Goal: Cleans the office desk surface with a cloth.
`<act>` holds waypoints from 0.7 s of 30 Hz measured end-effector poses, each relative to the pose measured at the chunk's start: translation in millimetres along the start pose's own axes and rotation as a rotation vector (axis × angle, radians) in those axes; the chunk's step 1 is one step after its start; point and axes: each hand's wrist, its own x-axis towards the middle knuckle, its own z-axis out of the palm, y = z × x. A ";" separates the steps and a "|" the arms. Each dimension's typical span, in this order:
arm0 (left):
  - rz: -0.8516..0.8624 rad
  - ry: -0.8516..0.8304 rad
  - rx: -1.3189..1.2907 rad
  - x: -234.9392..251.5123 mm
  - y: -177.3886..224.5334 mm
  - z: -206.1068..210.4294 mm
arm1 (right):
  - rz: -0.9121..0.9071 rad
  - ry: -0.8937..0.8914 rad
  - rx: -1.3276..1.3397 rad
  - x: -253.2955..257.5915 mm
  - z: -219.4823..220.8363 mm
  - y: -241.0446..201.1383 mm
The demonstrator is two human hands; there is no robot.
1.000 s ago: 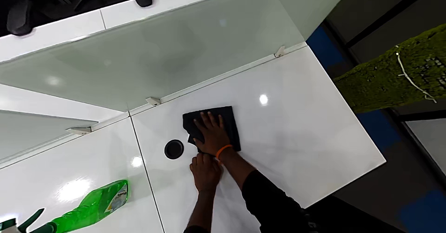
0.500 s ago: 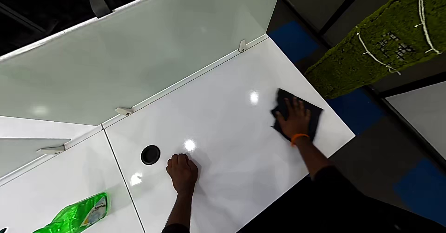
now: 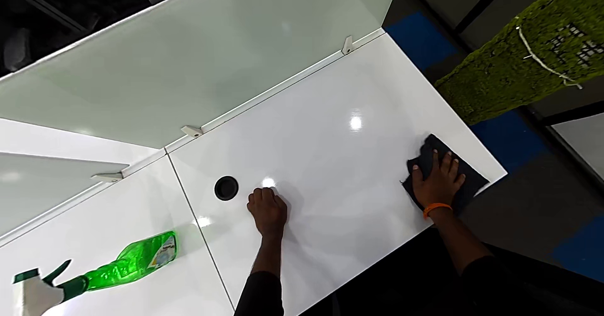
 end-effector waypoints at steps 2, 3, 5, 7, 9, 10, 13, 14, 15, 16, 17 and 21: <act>-0.014 -0.042 0.002 0.6 1.1 -2.4 | -0.126 -0.006 0.010 -12.7 6.7 -47.6; -0.021 -0.060 0.009 1.0 1.4 -3.0 | -0.187 -0.020 0.017 -21.9 10.5 -76.1; -0.019 -0.064 0.015 1.2 0.7 -2.1 | -0.311 -0.060 0.021 -48.2 18.9 -136.6; -0.017 -0.075 0.009 0.3 0.0 -2.6 | -0.459 -0.113 0.049 -87.6 27.3 -186.4; -0.012 -0.084 0.000 -1.4 0.7 -3.7 | -0.614 -0.184 0.122 -134.0 29.5 -214.4; -0.008 -0.082 -0.007 -2.3 0.2 -3.8 | -0.691 -0.234 0.143 -155.8 30.3 -219.3; 0.001 -0.050 -0.037 -2.6 -5.1 -0.5 | -0.920 -0.438 0.153 -201.9 26.5 -201.2; 0.007 -0.039 -0.049 -3.2 -6.8 0.5 | -0.994 -0.519 0.154 -206.7 21.2 -186.5; 0.011 -0.033 -0.055 -3.8 -7.9 0.8 | -1.063 -0.582 0.147 -206.2 15.7 -168.8; 0.006 -0.041 -0.065 -4.2 -8.1 0.3 | -1.123 -0.612 0.141 -201.5 10.2 -148.4; -0.001 -0.053 -0.082 -4.6 -8.3 0.3 | -1.160 -0.606 0.140 -193.5 4.7 -126.2; 0.049 -0.003 -0.245 -13.5 -16.2 -0.7 | -1.111 -0.412 0.076 -144.1 -12.3 -40.1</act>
